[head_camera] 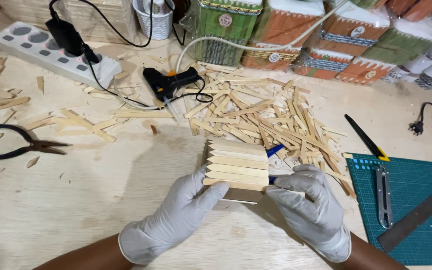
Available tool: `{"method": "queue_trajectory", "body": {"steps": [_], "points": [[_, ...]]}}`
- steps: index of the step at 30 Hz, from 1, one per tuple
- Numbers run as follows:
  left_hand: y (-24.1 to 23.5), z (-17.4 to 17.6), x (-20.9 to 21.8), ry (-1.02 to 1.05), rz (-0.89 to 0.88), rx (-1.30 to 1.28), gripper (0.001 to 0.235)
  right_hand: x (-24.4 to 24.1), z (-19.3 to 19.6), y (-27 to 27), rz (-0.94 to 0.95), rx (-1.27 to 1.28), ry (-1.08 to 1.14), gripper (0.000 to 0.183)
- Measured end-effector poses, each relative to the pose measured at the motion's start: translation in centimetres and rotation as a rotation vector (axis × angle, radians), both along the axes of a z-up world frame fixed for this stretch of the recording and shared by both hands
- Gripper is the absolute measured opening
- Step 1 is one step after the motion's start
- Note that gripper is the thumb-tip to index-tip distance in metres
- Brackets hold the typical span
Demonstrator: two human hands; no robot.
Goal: The person assembles a cylindrical craft item by cutting thin wooden sticks with pliers and gluing them around a cardboard tube. They repeatedly trim stick ends and attach them in a staggered pattern around the tube's circumference.
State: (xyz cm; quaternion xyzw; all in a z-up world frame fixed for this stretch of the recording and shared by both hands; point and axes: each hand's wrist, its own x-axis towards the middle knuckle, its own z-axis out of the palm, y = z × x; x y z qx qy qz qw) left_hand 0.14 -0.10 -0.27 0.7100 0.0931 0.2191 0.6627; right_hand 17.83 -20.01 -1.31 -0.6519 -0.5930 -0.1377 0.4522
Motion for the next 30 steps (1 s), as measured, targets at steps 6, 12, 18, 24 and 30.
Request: {"method": "queue_trajectory", "body": {"steps": [6, 12, 18, 24, 30], "points": [[-0.2, -0.1, 0.0, -0.006, 0.084, -0.077, 0.038, -0.2, 4.3, 1.5, 0.006, -0.029, -0.371, 0.026], [1.5, -0.5, 0.3, -0.030, 0.377, -0.065, 0.037, 2.3, 1.8, 1.3, -0.203, -0.161, -0.289, 0.035], [2.5, -0.6, 0.7, -0.196, 0.509, -0.146, 0.036, 5.6, 0.2, 1.4, -0.352, -0.705, -0.414, 0.098], [1.4, -1.1, 0.6, -0.219, 0.480, -0.150, 0.037, 6.8, -0.2, 1.2, -0.239, -0.673, -0.313, 0.102], [1.0, -1.2, 0.4, -0.166, 0.449, -0.123, 0.039, 8.1, -0.9, 1.7, -0.232, -0.643, -0.640, 0.104]]}}
